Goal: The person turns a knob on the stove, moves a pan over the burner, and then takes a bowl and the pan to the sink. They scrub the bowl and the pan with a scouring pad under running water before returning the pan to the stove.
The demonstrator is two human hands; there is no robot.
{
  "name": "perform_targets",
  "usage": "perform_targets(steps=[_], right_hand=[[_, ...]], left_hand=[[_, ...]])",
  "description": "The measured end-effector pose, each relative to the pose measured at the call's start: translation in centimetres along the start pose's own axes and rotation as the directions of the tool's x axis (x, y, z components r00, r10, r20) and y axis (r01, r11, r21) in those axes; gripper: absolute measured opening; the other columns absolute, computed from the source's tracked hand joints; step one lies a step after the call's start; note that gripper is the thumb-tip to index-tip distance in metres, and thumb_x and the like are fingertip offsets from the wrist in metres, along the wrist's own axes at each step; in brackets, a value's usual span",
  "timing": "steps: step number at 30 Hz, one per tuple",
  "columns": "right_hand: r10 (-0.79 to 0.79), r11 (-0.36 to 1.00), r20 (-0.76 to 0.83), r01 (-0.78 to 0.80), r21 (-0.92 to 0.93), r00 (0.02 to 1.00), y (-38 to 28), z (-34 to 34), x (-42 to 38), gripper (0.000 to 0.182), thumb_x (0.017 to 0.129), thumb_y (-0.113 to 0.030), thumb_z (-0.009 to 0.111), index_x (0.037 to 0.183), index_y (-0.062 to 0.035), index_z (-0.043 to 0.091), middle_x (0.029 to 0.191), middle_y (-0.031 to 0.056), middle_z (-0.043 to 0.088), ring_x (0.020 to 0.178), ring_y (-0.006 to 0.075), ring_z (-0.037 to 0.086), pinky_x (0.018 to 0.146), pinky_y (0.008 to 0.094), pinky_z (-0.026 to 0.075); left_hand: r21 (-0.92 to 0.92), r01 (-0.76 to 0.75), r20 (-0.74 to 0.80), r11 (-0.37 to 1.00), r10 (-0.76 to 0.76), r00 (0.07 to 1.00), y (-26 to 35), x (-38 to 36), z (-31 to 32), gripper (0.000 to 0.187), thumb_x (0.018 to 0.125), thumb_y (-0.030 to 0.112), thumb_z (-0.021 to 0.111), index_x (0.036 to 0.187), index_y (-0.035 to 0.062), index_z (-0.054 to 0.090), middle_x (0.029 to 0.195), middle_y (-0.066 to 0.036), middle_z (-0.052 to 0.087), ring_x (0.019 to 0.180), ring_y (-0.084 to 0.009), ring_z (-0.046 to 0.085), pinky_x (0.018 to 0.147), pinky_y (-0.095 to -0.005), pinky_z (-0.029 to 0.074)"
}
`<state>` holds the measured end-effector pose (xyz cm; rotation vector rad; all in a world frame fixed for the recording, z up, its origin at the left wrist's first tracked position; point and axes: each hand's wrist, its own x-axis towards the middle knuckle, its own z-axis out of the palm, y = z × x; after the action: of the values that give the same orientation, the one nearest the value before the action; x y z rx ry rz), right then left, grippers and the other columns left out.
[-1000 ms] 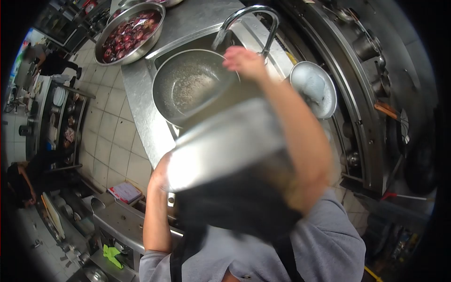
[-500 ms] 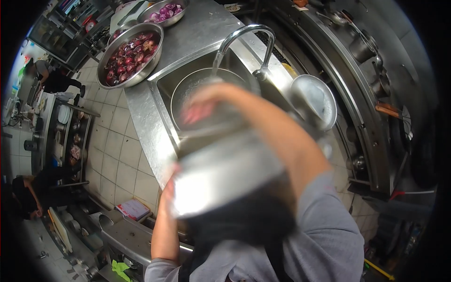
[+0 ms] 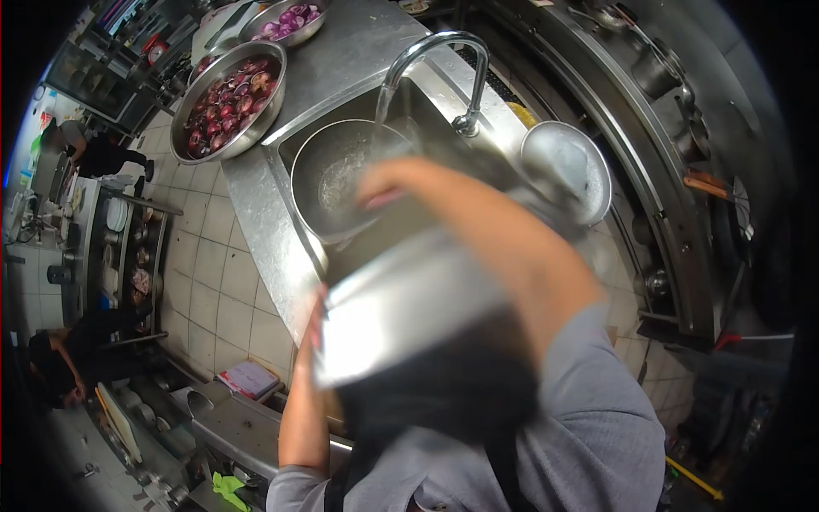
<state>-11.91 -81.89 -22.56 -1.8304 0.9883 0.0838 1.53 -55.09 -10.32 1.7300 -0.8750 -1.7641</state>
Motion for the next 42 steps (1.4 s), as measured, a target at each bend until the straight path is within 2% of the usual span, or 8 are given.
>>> perform_targets(steps=[6, 12, 18, 24, 27, 32, 39, 42], right_hand=[[0.276, 0.961, -0.539, -0.229, 0.154, 0.796, -1.9, -1.0, -1.6, 0.025, 0.083, -0.026, 0.066, 0.094, -0.0054, 0.075, 0.102, 0.0144, 0.074, 0.098, 0.0334, 0.070, 0.088, 0.0417, 0.054], [-0.079, 0.990, -0.392, 0.027, -0.135, 0.917, -5.5, 2.0, -2.0, 0.032, 0.082, -0.031, 0.068, 0.107, -0.0112, 0.073, 0.112, 0.0176, 0.070, 0.106, 0.0358, 0.066, 0.091, 0.0442, 0.052], [-0.103, 0.937, -0.831, -0.226, -0.265, 0.547, -2.3, -6.1, -11.8, 0.040, 0.084, -0.029, 0.070, 0.119, -0.0097, 0.069, 0.124, 0.0181, 0.066, 0.117, 0.0389, 0.061, 0.096, 0.0465, 0.051], [0.430, 0.494, -0.623, 0.407, 0.768, 0.654, -1.0, -4.9, -12.9, 0.073, 0.083, -0.027, 0.068, 0.143, 0.0085, 0.043, 0.139, 0.0262, 0.054, 0.128, 0.0362, 0.054, 0.104, 0.0409, 0.044], [0.493, 0.556, -0.575, 0.272, 0.786, 0.653, -1.5, -5.0, -12.7, 0.074, 0.083, -0.025, 0.066, 0.145, 0.0054, 0.041, 0.139, 0.0246, 0.054, 0.127, 0.0366, 0.054, 0.103, 0.0409, 0.044], [0.033, 0.999, -0.996, 0.039, 0.036, 0.081, -5.0, 2.8, -8.1, 0.069, 0.090, -0.040, 0.064, 0.146, -0.0045, 0.045, 0.147, 0.0234, 0.047, 0.140, 0.0427, 0.038, 0.115, 0.0561, 0.030], [-0.532, 0.847, -0.786, 0.168, -0.505, 0.315, -7.6, 0.5, -9.3, 0.044, 0.091, -0.043, 0.062, 0.120, -0.0109, 0.070, 0.147, 0.0120, 0.051, 0.142, 0.0368, 0.038, 0.115, 0.0584, 0.029], [0.096, 0.791, -0.628, 0.324, 0.519, 0.772, -5.5, -5.6, -2.4, 0.040, 0.092, -0.040, 0.060, 0.119, -0.0137, 0.070, 0.145, 0.0109, 0.052, 0.142, 0.0326, 0.039, 0.112, 0.0570, 0.033]], left_hand=[[-0.112, -0.080, -0.104, 0.991, 0.068, 0.992, -3.7, 1.9, -0.7, 0.015, 0.094, 0.013, 0.062, 0.091, 0.0034, 0.051, 0.060, 0.000, 0.050, 0.041, -0.0100, 0.045, 0.040, -0.0263, 0.038], [-0.192, -0.270, -0.214, 0.944, 0.228, 0.950, -5.6, 6.0, -0.1, 0.015, 0.094, 0.013, 0.061, 0.091, 0.0032, 0.051, 0.059, -0.001, 0.051, 0.040, -0.0108, 0.045, 0.040, -0.0273, 0.038], [-0.281, -0.100, 0.043, 0.955, 0.117, 0.992, 1.8, 1.8, 1.7, 0.017, 0.096, 0.015, 0.059, 0.085, 0.0081, 0.049, 0.059, 0.001, 0.048, 0.041, -0.0108, 0.044, 0.039, -0.0265, 0.037], [-0.666, 0.180, 0.421, 0.724, 0.165, 0.892, -1.5, 5.7, 0.9, 0.022, 0.103, 0.020, 0.052, 0.082, 0.0127, 0.048, 0.057, 0.004, 0.047, 0.041, -0.0081, 0.041, 0.043, -0.0236, 0.033], [-0.217, -0.063, -0.048, 0.974, 0.054, 0.997, -3.4, 7.4, 1.5, 0.025, 0.099, 0.027, 0.062, 0.087, 0.0078, 0.051, 0.060, 0.001, 0.052, 0.043, -0.0107, 0.048, 0.043, -0.0255, 0.039], [-0.037, -0.138, -0.066, 0.990, 0.136, 0.989, 2.3, 5.0, 3.9, 0.014, 0.089, 0.012, 0.059, 0.094, 0.0008, 0.053, 0.065, -0.002, 0.051, 0.044, -0.0110, 0.048, 0.042, -0.0271, 0.040], [-0.252, 0.022, 0.011, 0.967, -0.020, 1.000, -1.7, 4.5, -0.2, 0.005, 0.090, 0.011, 0.051, 0.089, 0.0061, 0.049, 0.066, 0.000, 0.047, 0.046, -0.0108, 0.044, 0.043, -0.0249, 0.039], [-0.397, 0.069, -0.011, 0.915, -0.080, 0.997, -4.2, 6.7, -2.8, 0.007, 0.092, 0.011, 0.051, 0.087, 0.0083, 0.048, 0.065, 0.001, 0.046, 0.046, -0.0096, 0.042, 0.042, -0.0245, 0.037]])
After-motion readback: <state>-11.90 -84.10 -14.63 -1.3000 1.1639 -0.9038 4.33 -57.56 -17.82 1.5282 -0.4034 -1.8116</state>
